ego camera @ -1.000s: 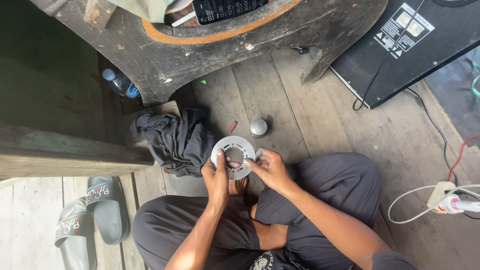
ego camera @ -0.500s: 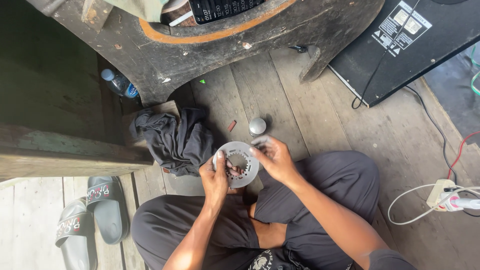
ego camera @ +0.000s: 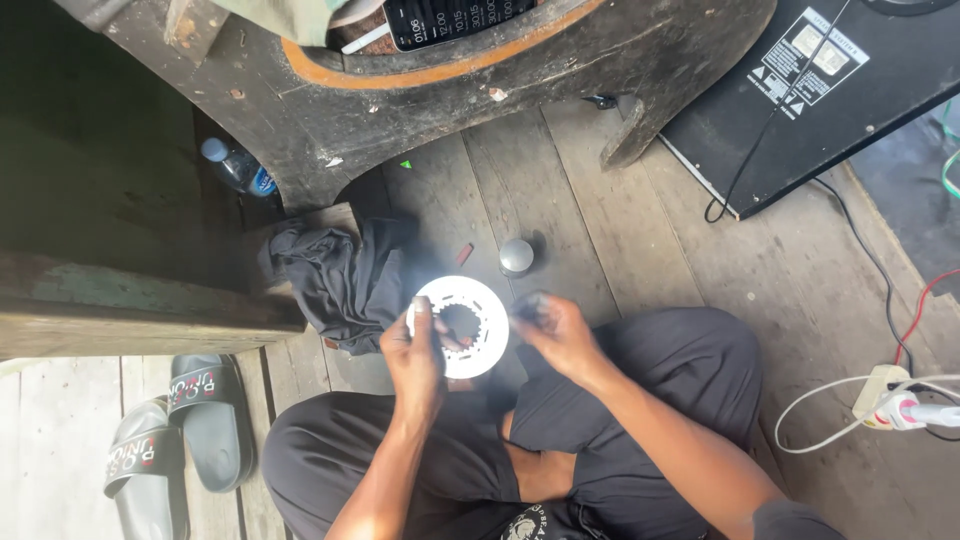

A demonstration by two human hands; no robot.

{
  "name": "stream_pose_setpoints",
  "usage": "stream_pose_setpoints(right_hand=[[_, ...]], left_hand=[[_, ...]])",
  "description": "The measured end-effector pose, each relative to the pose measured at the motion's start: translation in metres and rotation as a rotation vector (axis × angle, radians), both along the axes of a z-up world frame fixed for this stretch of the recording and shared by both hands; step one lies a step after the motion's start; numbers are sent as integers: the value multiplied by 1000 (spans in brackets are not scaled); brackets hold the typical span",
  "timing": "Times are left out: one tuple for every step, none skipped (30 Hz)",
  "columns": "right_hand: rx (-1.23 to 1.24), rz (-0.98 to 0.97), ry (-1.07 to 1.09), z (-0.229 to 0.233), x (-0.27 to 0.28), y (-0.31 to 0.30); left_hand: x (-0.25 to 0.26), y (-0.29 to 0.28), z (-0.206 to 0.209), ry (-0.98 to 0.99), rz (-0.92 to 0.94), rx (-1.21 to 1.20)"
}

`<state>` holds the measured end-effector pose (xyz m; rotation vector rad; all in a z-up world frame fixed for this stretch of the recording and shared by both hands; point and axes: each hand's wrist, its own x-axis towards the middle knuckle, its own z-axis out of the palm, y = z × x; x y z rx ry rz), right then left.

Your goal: The person sits on a wooden floor and uses a small abrasive tool to smooth the edges of a circular metal disc with gear-like teeth. The person holds the disc in one hand and rubs the tool along the perimeter, occasionally rotating the disc to access different sections.

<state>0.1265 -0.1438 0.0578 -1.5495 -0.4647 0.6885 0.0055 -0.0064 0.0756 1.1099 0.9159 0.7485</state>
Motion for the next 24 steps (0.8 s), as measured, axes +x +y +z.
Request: stream_pose_setpoints(right_hand=[[-4, 5, -2, -11, 8, -3], [17, -44, 4, -25, 11, -3], [37, -94, 10, -38, 12, -3], [29, -76, 27, -36, 17, -2], [60, -100, -7, -34, 23, 0], [93, -125, -45, -31, 31, 3], [88, -106, -32, -15, 23, 3], [129, -111, -1, 2, 19, 4], [169, -115, 30, 18, 15, 5], [162, -100, 36, 16, 13, 2], [196, -94, 48, 14, 12, -1], [227, -90, 61, 11, 10, -5], [218, -78, 68, 11, 6, -4], [213, -47, 49, 12, 2, -4], [209, -15, 31, 12, -2, -4], [202, -7, 37, 12, -8, -1], [186, 22, 35, 11, -14, 1], [170, 47, 32, 11, -20, 3], [165, 53, 39, 8, -15, 3], [116, 56, -36, 6, -11, 3], [67, 59, -111, 4, -6, 3], [63, 61, -107, 1, -1, 2], [79, 13, -100, -2, 5, 2], [96, -36, -96, -4, 12, 1]], left_hand=[[4, 6, -9, -2, 5, -4], [-1, 12, -19, 16, 24, -13], [-7, 19, -29, 33, 43, -22], [-8, 15, -19, 50, 62, -29], [-9, 11, -8, 54, 49, -41], [-6, 8, 3, 53, 36, -51], [-8, 10, -3, 64, 55, -57], [-7, 12, -8, 39, 43, -64], [-6, 15, -13, 13, 31, -71], [-6, 16, -10, 18, 46, -77], [-6, 17, -8, 8, 28, -64], [-6, 17, -6, 0, 8, -53], [-6, 18, -10, 6, 21, -62], [-6, 18, -13, 5, 2, -55], [-5, 18, -16, 3, -16, -48], [-5, 17, -19, 9, -7, -55], [-4, 16, -21, -14, -23, -64], [-3, 15, -23, -36, -42, -72], [-5, 13, -14, -30, -35, -77], [-6, 10, -5, -51, -56, -83], [-8, 7, 4, -73, -78, -88], [-8, 6, -7, -69, -75, -92], [-8, 4, -17, -76, -128, -65], [-7, 2, -27, -85, -182, -38]])
